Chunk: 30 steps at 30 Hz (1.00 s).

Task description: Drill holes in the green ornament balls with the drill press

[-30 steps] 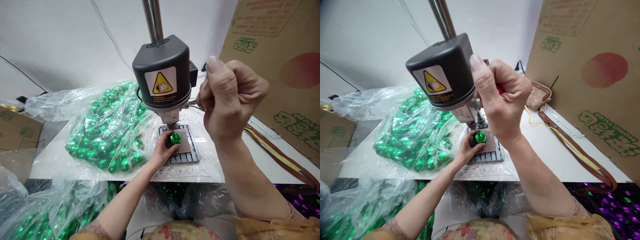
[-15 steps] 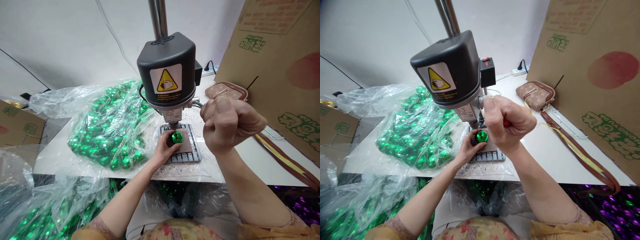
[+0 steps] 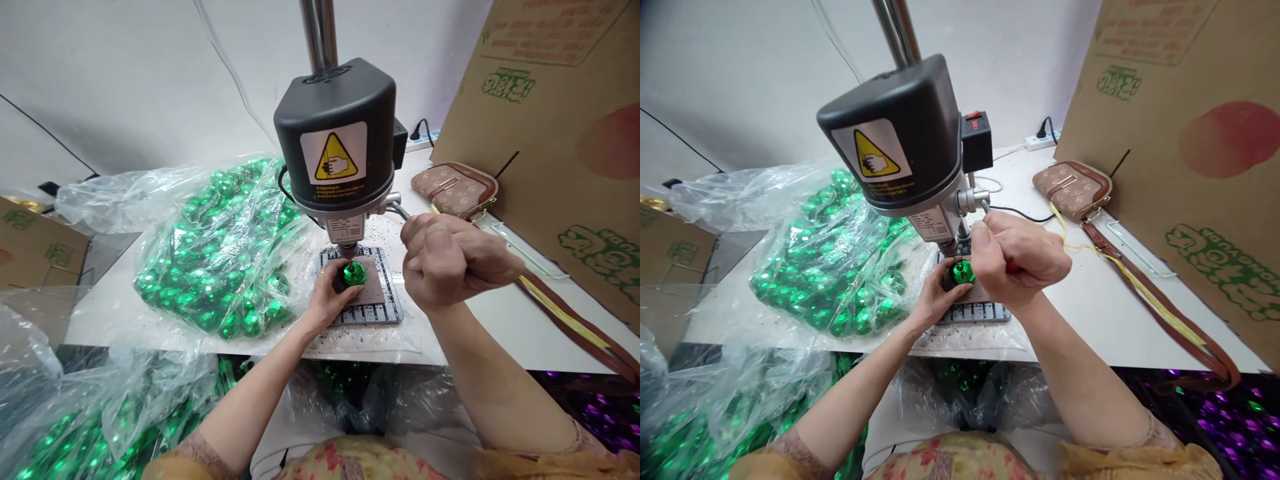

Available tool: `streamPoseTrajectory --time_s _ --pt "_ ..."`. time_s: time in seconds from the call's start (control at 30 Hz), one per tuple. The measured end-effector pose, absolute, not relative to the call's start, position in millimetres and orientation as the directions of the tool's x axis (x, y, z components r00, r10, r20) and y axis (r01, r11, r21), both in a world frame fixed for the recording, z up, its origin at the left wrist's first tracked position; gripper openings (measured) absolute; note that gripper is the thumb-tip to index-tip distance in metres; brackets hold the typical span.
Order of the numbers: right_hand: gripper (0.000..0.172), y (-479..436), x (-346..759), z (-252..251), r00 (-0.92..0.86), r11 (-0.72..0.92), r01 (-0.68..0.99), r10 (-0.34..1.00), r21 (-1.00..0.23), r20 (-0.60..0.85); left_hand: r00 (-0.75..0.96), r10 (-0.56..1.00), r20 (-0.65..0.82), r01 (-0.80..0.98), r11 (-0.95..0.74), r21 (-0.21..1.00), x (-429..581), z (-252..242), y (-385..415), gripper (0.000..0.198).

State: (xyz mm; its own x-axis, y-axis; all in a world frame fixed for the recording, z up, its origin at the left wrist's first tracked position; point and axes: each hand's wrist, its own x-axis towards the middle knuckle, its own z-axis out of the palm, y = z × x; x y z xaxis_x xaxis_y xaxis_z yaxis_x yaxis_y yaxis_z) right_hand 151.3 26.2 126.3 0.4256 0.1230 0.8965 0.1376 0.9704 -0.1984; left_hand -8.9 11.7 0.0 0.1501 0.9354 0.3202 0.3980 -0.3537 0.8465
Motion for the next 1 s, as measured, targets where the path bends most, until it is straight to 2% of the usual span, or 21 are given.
streamPoseTrajectory --time_s 0.47,0.53,0.7,0.77,0.9,1.0 --pt "0.045 24 156 116 0.354 0.979 0.13 0.102 -0.157 0.929 0.132 0.932 0.338 0.4 -0.362 0.842 -8 -3 12 0.049" --pt "0.046 22 153 121 0.379 0.972 0.125 0.138 -0.198 0.915 0.13 0.932 0.34 0.399 -0.363 0.842 -8 -3 11 0.049" --pt "0.047 19 144 159 0.552 0.912 0.052 0.313 -0.407 0.773 0.083 0.953 0.29 0.409 -0.298 0.862 -3 4 10 0.049" --pt "0.044 20 144 173 0.527 0.897 0.026 0.363 -0.441 0.768 0.034 0.951 0.307 0.438 -0.29 0.851 -1 8 6 0.048" --pt "0.043 25 149 181 0.493 0.895 -0.008 0.391 -0.445 0.777 0.032 0.865 0.501 0.533 -0.439 0.723 -5 10 -25 0.042" --pt "0.04 26 149 179 0.499 0.899 -0.029 0.391 -0.436 0.774 0.251 0.755 0.606 0.532 -0.63 0.565 -13 2 -70 0.046"
